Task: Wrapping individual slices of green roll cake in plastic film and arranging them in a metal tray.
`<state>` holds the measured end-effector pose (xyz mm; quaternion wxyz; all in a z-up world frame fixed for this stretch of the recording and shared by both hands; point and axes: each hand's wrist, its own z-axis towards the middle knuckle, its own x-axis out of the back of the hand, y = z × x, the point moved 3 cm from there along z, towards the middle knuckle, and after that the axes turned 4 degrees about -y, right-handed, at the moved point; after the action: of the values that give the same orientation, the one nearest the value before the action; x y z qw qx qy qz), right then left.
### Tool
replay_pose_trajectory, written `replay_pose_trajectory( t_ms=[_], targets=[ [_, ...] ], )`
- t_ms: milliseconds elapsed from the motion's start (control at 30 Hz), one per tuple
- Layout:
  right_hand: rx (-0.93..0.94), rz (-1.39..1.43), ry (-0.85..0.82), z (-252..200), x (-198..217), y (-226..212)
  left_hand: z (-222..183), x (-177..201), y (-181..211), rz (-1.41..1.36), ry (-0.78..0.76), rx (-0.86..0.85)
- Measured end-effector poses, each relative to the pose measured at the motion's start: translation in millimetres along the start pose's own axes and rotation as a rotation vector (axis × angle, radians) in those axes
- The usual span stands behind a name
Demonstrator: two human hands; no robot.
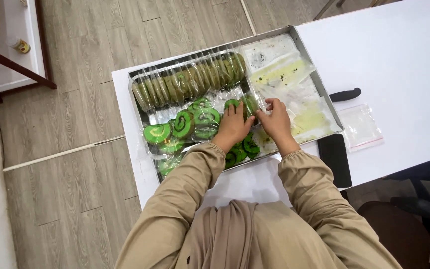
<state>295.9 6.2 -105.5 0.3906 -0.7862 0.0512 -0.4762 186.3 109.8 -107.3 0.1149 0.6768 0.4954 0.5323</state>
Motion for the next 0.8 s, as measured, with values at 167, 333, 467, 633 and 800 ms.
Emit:
replay_pose_trajectory(
  t_ms=[167, 333, 467, 633, 800],
  targets=[
    [-0.064, -0.014, -0.11, 28.5, -19.4, 23.3, 23.7, -8.3, -25.1, -0.23, 0.04, 0.117],
    [0.04, 0.082, -0.095, 14.7, -12.7, -22.1, 42.9, -2.1, -18.6, -0.319, -0.052, 0.169],
    [0.067, 0.1, -0.041, 32.1, -18.0, -16.1, 17.1, 13.9, 5.1, -0.521, 0.017, 0.146],
    [0.021, 0.085, -0.069, 39.5, -16.0, -5.5, 35.5, -5.0, -10.8, -0.694, -0.002, 0.131],
    [-0.07, 0.851, -0.024, 45.3, 12.4, -2.2, -16.9, 29.3, 23.4, -0.748, 0.012, 0.086]
  ],
)
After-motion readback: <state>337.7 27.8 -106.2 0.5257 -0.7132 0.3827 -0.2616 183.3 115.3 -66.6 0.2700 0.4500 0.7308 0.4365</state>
